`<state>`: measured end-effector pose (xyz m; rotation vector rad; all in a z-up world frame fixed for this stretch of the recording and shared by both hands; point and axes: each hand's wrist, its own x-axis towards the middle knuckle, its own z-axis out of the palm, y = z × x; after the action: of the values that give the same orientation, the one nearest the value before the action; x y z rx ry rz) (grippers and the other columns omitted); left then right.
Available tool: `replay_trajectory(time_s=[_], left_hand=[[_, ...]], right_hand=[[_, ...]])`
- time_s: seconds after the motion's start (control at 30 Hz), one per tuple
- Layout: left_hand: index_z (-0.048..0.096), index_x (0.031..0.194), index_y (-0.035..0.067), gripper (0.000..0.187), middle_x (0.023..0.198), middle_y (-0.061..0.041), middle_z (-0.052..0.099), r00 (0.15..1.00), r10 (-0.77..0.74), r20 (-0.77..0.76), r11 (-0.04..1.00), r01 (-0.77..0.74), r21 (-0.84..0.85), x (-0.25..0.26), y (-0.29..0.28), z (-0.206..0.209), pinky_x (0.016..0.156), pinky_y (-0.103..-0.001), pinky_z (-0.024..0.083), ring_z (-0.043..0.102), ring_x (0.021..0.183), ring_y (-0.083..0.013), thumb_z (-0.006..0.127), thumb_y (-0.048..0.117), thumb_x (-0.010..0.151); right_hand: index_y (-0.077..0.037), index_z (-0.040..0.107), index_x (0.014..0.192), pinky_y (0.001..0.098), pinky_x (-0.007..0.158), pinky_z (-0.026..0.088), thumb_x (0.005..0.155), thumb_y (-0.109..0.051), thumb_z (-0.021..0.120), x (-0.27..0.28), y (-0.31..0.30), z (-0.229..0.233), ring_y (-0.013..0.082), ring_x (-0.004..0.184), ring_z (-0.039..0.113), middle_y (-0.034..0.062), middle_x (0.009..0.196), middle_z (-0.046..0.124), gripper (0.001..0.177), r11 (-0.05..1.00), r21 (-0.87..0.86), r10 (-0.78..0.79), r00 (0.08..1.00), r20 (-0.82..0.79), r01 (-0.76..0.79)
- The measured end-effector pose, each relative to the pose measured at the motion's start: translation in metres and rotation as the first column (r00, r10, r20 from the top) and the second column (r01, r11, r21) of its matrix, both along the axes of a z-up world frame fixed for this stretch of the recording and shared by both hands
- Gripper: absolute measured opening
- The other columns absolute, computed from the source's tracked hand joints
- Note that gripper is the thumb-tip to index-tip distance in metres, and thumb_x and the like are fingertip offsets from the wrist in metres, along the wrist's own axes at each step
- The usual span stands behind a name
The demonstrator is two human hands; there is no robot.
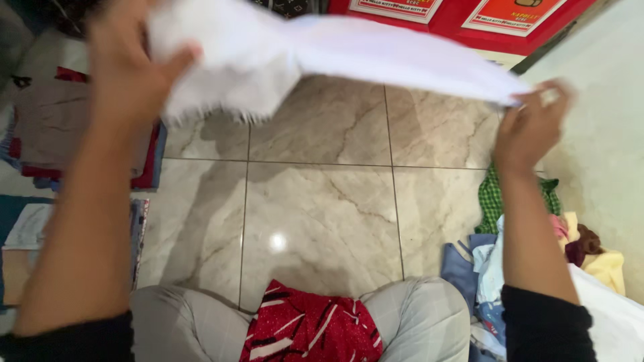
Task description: The person folds several pieces of clothing on the floor, including white pants, a white shirt with black patterns, and a blue long-sleeved shirt. Each item is smoothed, folded into a compact rectangle, and stacked with the others.
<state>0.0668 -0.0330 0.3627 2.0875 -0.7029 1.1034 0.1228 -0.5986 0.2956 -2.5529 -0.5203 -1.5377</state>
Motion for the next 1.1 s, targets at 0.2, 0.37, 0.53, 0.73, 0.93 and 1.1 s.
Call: replay_trajectory(time_s=[0.2,0.37,0.53,0.73,0.93,1.1], left_hand=[[0.057,0.146,0.011,0.070,0.145,-0.011,0.059,0.679,-0.127,-0.723,0.912,-0.206,-0.354,-0.043,-0.001,-0.155,0.106,-0.033,0.047,0.058,0.128,-0.0231,0.078,0.000,0.080],[0.054,0.148,0.013,0.075,0.145,-0.011,0.060,0.297,-0.280,-0.913,0.795,-0.462,-0.394,-0.077,0.000,-0.289,0.104,-0.034,0.049,0.058,0.129,-0.0242,0.077,0.002,0.077],[0.061,0.138,0.005,0.068,0.128,-0.020,0.071,0.020,-0.196,-0.980,0.829,-0.532,-0.176,-0.118,0.001,-0.390,0.097,-0.041,0.057,0.071,0.113,-0.0336,0.081,0.005,0.072],[0.077,0.123,0.005,0.038,0.135,-0.023,0.068,-0.168,0.583,-0.795,0.798,-0.062,0.599,-0.151,-0.021,-0.372,0.102,-0.044,0.055,0.067,0.122,-0.0377,0.066,0.020,0.089],[0.050,0.147,0.013,0.052,0.163,-0.018,0.034,0.128,0.833,-0.538,0.550,-0.304,0.778,-0.131,-0.078,-0.324,0.105,-0.059,0.040,0.037,0.142,-0.0427,0.061,0.019,0.096],[0.047,0.150,0.011,0.063,0.165,-0.015,0.035,0.689,0.301,-0.659,0.928,-0.053,0.368,-0.099,-0.134,-0.338,0.124,-0.054,0.026,0.032,0.152,-0.0365,0.064,0.033,0.094]], right_hand=[[-0.016,0.072,0.109,0.0441,0.072,0.054,0.099,-0.006,0.066,-0.030,0.000,-0.100,0.0347,0.083,0.069,0.0103,0.104,0.071,0.015,0.989,0.018,-0.134,0.950,-0.283,0.145],[-0.020,0.074,0.100,0.0480,0.063,0.053,0.101,-0.016,0.057,-0.067,0.002,-0.189,0.0346,0.070,0.068,0.0053,0.104,0.073,0.017,0.951,-0.082,-0.294,0.788,-0.540,0.299],[-0.024,0.074,0.098,0.0497,0.074,0.056,0.098,-0.017,0.054,-0.120,-0.002,-0.245,0.0363,0.083,0.072,0.0035,0.113,0.072,0.022,0.938,-0.110,-0.308,0.646,-0.698,0.329],[-0.025,0.074,0.109,0.0528,0.088,0.055,0.098,-0.027,0.056,-0.153,-0.004,-0.260,0.0371,0.107,0.069,0.0111,0.119,0.066,0.021,0.832,-0.374,-0.467,0.152,-0.871,0.409],[-0.016,0.061,0.133,0.0549,0.100,0.047,0.087,-0.032,0.070,-0.150,0.018,-0.263,0.0388,0.132,0.047,0.0190,0.143,0.052,0.050,0.884,-0.195,-0.338,0.295,-0.894,0.424],[-0.004,0.054,0.144,0.0512,0.116,0.037,0.089,-0.025,0.070,-0.118,0.121,-0.284,0.0418,0.142,0.042,0.0219,0.150,0.048,0.060,0.987,-0.008,0.100,0.652,-0.752,-0.161]])
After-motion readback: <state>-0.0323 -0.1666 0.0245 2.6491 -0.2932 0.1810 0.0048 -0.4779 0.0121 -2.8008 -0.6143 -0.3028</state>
